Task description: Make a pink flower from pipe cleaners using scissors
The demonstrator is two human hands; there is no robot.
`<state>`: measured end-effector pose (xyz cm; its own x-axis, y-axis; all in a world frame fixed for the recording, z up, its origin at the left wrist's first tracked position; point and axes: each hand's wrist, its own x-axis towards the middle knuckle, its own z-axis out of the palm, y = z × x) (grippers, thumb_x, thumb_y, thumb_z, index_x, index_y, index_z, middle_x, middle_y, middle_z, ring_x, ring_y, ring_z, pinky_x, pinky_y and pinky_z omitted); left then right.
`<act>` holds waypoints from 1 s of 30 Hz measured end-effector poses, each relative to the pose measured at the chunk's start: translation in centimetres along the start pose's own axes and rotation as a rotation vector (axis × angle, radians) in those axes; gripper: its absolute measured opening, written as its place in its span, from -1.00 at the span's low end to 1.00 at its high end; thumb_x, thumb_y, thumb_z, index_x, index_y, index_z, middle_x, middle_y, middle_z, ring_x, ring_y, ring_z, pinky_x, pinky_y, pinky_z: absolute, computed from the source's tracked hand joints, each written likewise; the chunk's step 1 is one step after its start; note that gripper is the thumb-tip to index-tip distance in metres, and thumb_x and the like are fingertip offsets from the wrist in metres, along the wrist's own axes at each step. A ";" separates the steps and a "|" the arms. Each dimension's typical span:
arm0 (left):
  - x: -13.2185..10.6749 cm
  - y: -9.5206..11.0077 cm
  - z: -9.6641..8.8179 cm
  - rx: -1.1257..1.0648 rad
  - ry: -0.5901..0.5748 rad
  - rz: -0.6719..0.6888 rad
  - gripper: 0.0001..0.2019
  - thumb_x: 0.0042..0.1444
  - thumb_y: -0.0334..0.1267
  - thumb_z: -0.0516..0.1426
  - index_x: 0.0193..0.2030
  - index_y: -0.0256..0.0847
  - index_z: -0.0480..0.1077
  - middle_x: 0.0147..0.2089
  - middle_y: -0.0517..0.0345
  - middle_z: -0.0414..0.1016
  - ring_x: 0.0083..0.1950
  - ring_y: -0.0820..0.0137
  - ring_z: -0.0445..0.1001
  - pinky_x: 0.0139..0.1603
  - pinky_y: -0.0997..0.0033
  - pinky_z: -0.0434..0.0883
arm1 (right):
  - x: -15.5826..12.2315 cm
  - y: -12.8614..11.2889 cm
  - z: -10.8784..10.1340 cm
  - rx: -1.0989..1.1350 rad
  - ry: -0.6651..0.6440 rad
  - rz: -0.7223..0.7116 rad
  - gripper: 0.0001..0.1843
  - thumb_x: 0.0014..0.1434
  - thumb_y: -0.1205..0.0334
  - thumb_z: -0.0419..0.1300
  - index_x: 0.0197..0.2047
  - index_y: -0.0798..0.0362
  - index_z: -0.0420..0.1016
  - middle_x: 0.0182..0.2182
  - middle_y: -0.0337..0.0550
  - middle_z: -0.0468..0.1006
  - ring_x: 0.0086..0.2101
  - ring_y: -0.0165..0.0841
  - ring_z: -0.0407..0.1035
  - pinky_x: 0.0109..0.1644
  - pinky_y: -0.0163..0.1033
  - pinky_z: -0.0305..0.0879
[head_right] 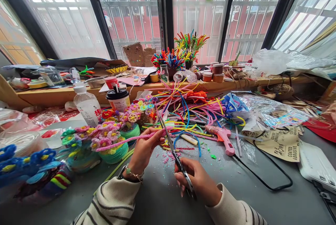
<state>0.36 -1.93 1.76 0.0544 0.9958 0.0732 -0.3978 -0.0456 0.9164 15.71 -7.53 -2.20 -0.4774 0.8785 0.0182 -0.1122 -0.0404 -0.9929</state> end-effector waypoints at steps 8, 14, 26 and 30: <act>0.0 0.1 0.0 -0.020 0.010 -0.008 -0.85 -0.17 -0.32 0.20 -0.49 -0.33 0.31 -0.55 0.28 0.40 -0.57 0.62 0.38 -0.50 0.63 0.39 | -0.1 0.1 0.0 -0.019 0.001 0.026 -0.58 -0.13 -0.10 0.16 -0.46 0.12 0.19 -0.68 -0.35 0.24 -0.71 -0.57 0.12 -0.67 -0.41 0.20; 0.0 0.5 -0.2 0.014 -0.073 -0.033 -0.85 -0.18 -0.29 0.20 -0.49 -0.32 0.33 -0.55 0.27 0.39 -0.56 0.59 0.37 -0.53 0.60 0.39 | -0.3 -0.7 -0.4 0.032 -0.099 0.026 -0.51 -0.17 -0.17 0.15 -0.40 0.10 0.18 -0.64 -0.38 0.15 -0.66 -0.58 0.08 -0.63 -0.44 0.11; -0.2 0.0 0.0 0.061 -0.038 0.001 -0.85 -0.16 -0.28 0.19 -0.46 -0.31 0.34 -0.59 0.26 0.40 -0.57 0.56 0.39 -0.50 0.58 0.40 | 0.1 0.1 -0.7 -0.083 -0.040 0.027 -0.57 -0.12 -0.10 0.14 -0.47 0.10 0.15 -0.67 -0.34 0.23 -0.71 -0.57 0.11 -0.67 -0.42 0.15; -0.2 0.0 0.0 0.017 -0.027 0.000 -0.84 -0.17 -0.28 0.20 -0.47 -0.29 0.31 -0.54 0.28 0.40 -0.54 0.58 0.40 -0.47 0.60 0.39 | 0.0 -0.3 -0.5 -0.138 -0.019 0.010 -0.59 -0.10 -0.09 0.12 -0.44 0.09 0.15 -0.64 -0.36 0.18 -0.68 -0.56 0.07 -0.65 -0.43 0.09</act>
<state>0.32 -2.12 1.72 0.0790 0.9934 0.0834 -0.3823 -0.0470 0.9228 16.13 -7.27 -1.93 -0.4946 0.8691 0.0087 0.0135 0.0176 -0.9998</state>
